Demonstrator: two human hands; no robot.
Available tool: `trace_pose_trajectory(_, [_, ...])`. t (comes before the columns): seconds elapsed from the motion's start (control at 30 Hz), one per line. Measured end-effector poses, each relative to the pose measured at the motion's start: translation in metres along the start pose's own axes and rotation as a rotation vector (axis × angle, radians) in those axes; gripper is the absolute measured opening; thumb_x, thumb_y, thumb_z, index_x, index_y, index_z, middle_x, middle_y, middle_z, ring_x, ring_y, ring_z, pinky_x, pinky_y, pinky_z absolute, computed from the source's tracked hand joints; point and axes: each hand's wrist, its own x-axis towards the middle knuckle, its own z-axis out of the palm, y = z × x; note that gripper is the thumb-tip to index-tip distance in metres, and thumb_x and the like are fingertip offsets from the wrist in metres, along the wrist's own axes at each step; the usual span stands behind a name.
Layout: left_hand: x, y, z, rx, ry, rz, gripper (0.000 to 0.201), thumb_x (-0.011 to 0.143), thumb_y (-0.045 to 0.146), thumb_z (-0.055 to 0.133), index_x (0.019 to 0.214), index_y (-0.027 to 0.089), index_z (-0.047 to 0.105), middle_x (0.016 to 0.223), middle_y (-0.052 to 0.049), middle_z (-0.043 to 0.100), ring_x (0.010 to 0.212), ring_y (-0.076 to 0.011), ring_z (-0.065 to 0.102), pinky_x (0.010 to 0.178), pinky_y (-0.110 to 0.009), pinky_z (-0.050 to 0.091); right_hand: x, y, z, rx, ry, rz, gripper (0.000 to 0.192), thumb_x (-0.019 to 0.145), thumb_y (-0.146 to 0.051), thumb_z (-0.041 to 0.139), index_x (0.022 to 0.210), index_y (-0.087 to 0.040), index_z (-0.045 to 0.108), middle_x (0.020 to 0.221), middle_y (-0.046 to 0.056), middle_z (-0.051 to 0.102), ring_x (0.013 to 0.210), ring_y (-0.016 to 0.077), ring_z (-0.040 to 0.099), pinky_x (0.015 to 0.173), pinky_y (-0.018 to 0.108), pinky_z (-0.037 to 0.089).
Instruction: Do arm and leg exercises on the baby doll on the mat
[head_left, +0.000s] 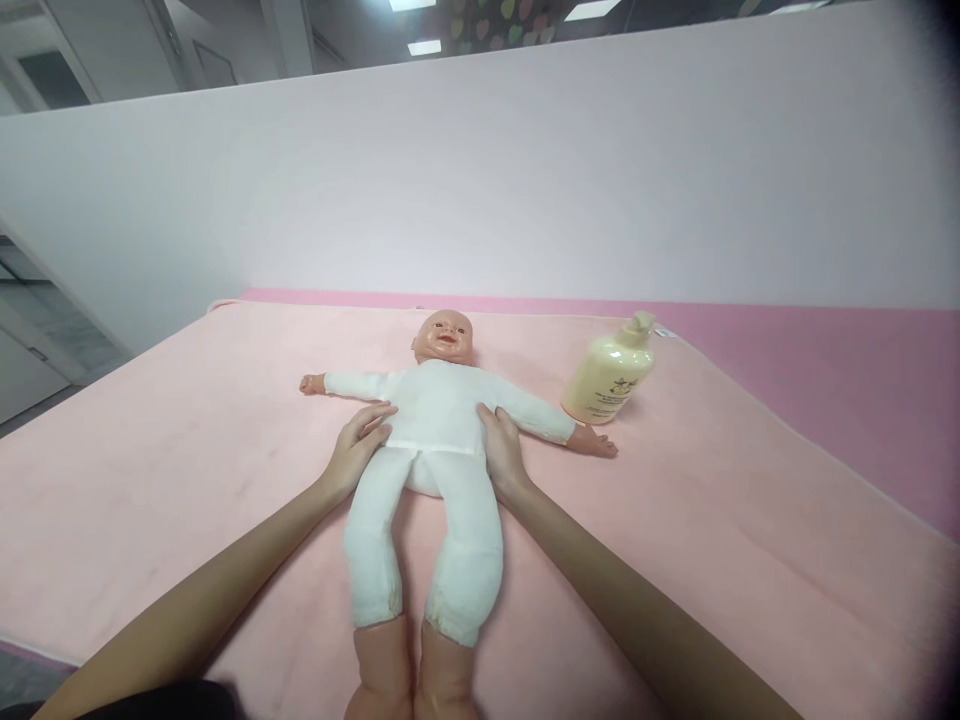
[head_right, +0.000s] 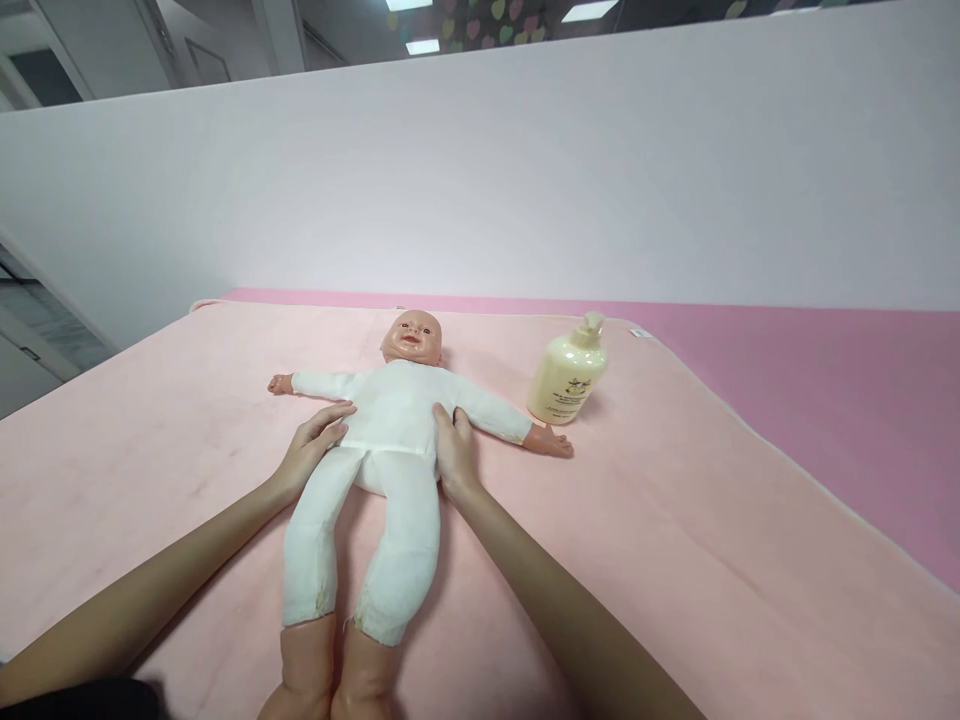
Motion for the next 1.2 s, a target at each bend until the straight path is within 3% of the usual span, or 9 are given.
trace_pose_trajectory(0.53, [-0.0007, 0.0009, 0.0005, 0.012, 0.003, -0.009, 0.036, 0.08, 0.037, 0.059, 0.111, 0.02, 0.065, 0.137, -0.007, 0.052, 0.132, -0.0259, 0.042, 0.107, -0.037, 0.036, -0.0016, -0.0024, 0.0016, 0.0, 0.009, 0.002, 0.026, 0.073, -0.046, 0.059, 0.079, -0.023, 0.049, 0.087, 0.0, 0.063, 0.084, 0.0187, 0.059, 0.075, 0.03, 0.047])
trace_pose_trajectory(0.8, [-0.0017, 0.002, 0.0017, 0.033, 0.009, 0.018, 0.034, 0.079, 0.035, 0.059, 0.109, 0.02, 0.067, 0.135, -0.007, 0.053, 0.129, -0.0263, 0.045, 0.11, -0.039, 0.033, 0.0021, 0.0015, 0.001, 0.006, 0.013, 0.014, 0.034, 0.072, -0.048, 0.06, 0.094, -0.022, 0.057, 0.104, 0.003, 0.065, 0.097, 0.0206, 0.061, 0.085, 0.032, 0.048])
trace_pose_trajectory(1.2, [-0.0017, -0.0025, 0.0017, 0.006, 0.003, 0.073, 0.031, 0.079, 0.031, 0.057, 0.106, 0.019, 0.067, 0.129, -0.009, 0.056, 0.125, -0.0251, 0.049, 0.106, -0.038, 0.037, -0.0041, -0.0031, 0.003, -0.028, 0.008, -0.026, 0.031, 0.073, -0.045, 0.059, 0.093, -0.021, 0.058, 0.103, 0.003, 0.067, 0.097, 0.0205, 0.061, 0.087, 0.031, 0.048])
